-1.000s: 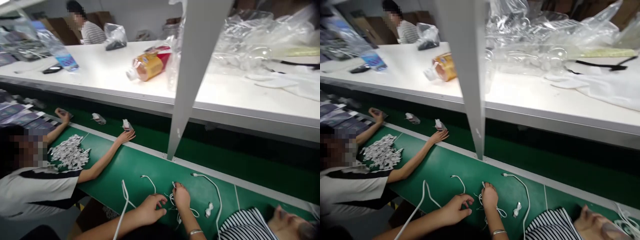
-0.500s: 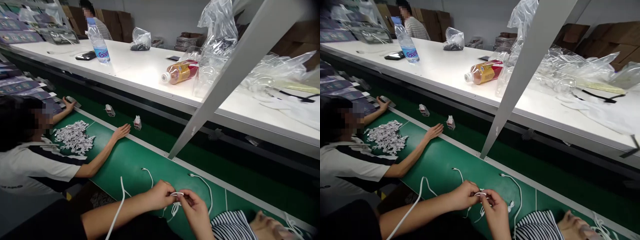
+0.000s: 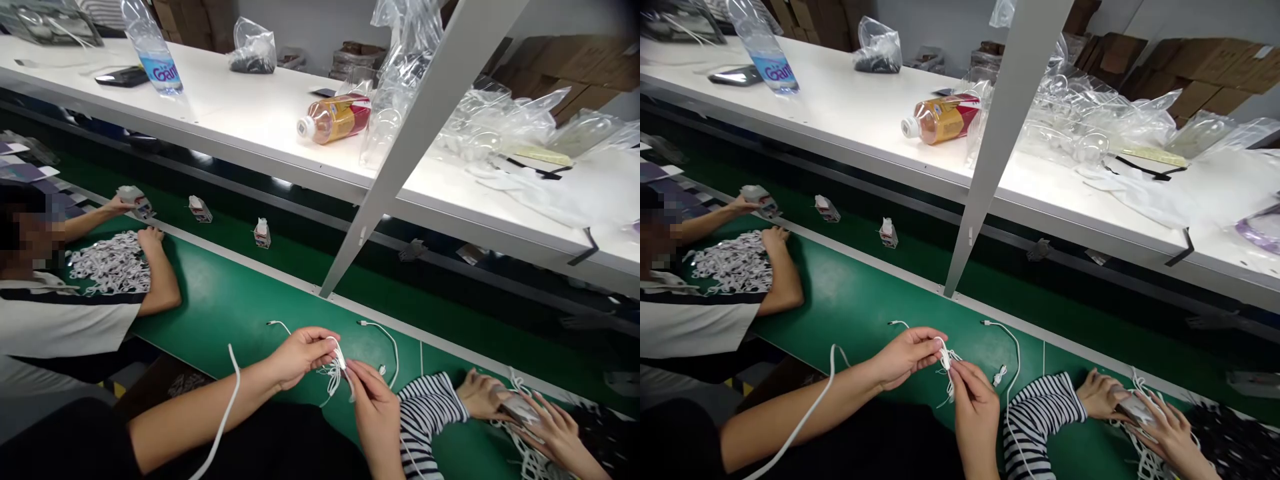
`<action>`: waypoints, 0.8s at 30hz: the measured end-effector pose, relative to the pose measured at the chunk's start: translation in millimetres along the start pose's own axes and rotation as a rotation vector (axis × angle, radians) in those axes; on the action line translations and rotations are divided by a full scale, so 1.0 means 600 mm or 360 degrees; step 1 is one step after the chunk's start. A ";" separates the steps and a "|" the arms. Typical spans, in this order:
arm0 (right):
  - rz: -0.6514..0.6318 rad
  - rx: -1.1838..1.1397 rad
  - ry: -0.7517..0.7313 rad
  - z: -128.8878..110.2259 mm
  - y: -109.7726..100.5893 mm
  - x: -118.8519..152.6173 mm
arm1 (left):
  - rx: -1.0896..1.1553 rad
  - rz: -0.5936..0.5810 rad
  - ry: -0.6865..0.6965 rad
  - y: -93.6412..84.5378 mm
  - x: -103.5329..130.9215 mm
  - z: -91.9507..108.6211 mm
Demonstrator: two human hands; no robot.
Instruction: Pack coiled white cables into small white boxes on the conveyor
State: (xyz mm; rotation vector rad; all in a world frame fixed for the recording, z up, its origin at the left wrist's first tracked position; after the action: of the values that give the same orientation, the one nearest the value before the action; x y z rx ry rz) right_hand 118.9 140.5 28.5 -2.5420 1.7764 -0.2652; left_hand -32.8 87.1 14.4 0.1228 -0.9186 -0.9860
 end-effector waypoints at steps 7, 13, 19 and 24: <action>-0.0042 -0.0203 0.0140 0.005 0.016 -0.001 | -0.0036 0.0029 0.0193 -0.002 -0.004 -0.002; -0.0013 0.0393 -0.0503 -0.046 0.013 -0.010 | -0.0005 0.0049 0.0155 -0.015 -0.010 -0.025; 0.0064 0.0577 -0.0583 -0.034 0.007 -0.022 | -0.0181 0.0510 0.0259 -0.090 -0.105 0.013; 0.0069 0.0554 -0.0380 0.007 -0.016 -0.048 | -0.0212 0.1476 0.0580 -0.239 -0.239 0.160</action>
State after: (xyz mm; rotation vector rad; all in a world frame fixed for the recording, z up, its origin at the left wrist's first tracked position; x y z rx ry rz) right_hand 118.8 170.7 22.0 -2.1894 1.5423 -0.2334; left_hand -228.2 141.9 -80.7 -0.2212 -0.4706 -0.1428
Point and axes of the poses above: each hand's wrist, its own x-axis away from the middle knuckle, its own y-axis out of the palm, z = x × y, the point moved 8 cm from there along -x, towards the middle knuckle, and after that the axes turned 4 degrees about z, right-handed, at the moved point
